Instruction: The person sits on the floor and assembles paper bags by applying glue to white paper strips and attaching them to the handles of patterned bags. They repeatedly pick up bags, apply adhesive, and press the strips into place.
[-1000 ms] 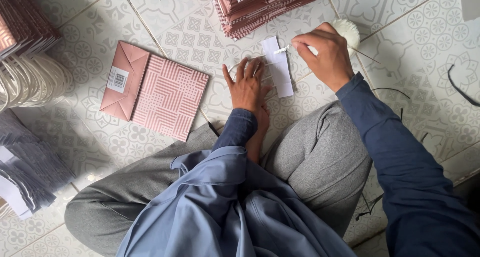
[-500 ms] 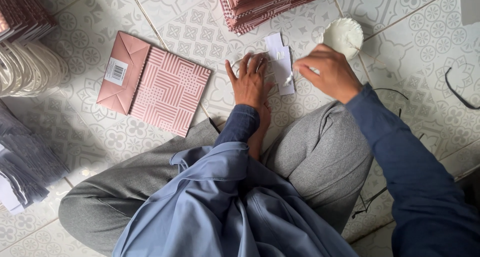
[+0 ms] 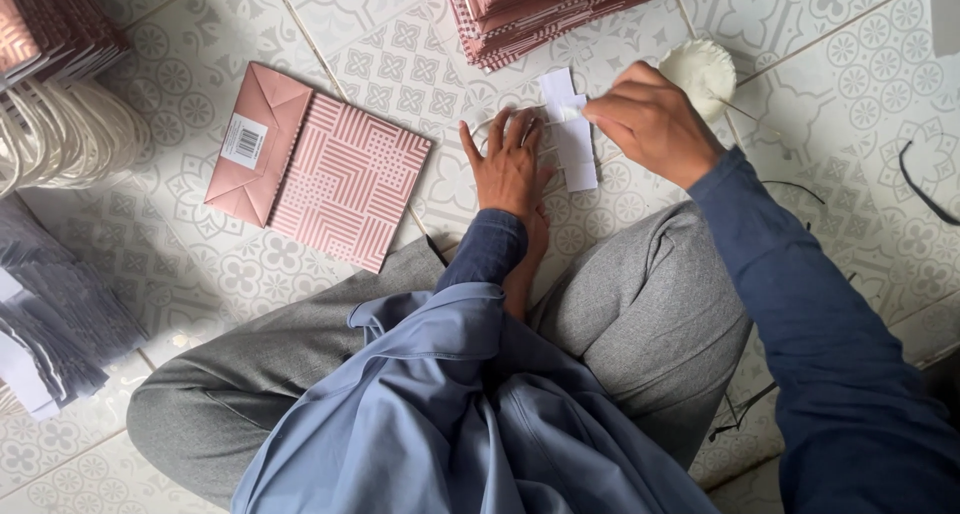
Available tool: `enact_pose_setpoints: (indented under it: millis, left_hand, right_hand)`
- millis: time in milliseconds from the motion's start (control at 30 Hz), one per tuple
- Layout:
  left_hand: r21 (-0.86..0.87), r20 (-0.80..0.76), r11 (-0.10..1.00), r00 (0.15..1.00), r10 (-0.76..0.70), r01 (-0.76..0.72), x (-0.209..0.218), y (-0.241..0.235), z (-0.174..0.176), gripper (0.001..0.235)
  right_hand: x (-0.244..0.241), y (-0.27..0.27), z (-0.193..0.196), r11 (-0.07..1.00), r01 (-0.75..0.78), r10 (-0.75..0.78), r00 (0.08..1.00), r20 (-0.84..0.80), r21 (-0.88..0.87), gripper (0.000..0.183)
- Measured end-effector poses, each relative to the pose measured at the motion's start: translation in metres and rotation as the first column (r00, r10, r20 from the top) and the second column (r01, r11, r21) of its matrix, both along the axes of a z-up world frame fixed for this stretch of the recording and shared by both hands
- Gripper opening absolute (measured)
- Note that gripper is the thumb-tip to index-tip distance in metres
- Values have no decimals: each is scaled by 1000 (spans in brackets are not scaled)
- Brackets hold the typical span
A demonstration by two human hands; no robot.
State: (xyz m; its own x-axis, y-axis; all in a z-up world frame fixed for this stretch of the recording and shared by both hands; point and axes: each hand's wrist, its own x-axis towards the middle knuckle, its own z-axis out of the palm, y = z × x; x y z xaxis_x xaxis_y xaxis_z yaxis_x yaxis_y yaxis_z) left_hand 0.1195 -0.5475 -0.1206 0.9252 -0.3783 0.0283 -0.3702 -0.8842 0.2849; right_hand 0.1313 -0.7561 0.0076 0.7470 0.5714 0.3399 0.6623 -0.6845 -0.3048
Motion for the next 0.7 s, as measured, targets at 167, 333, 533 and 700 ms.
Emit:
enact_pose_setpoints:
  millis: [167,333,533,700]
  left_hand:
    - [-12,-31,1000,999,14,-15,-1,-1,5,73]
    - [-50,-67,999,998,18,-21,-1,-3,7,75]
    - [-33,-52,999,999,12,-14,-1,-2,8,76]
    - [-41,-75,999,997,19,-23,-2,-2,9,74]
  right_hand:
    - [-22,-12,19,993,104,-92,982,-164,63,8]
    - [-13,-12,-6,980,191,-170,956,-241,65,12]
    - [8,-19,-47,985,149,-151,988,15,88,13]
    - [-32,-10,-41,979,-86,99,993,65,-187,20]
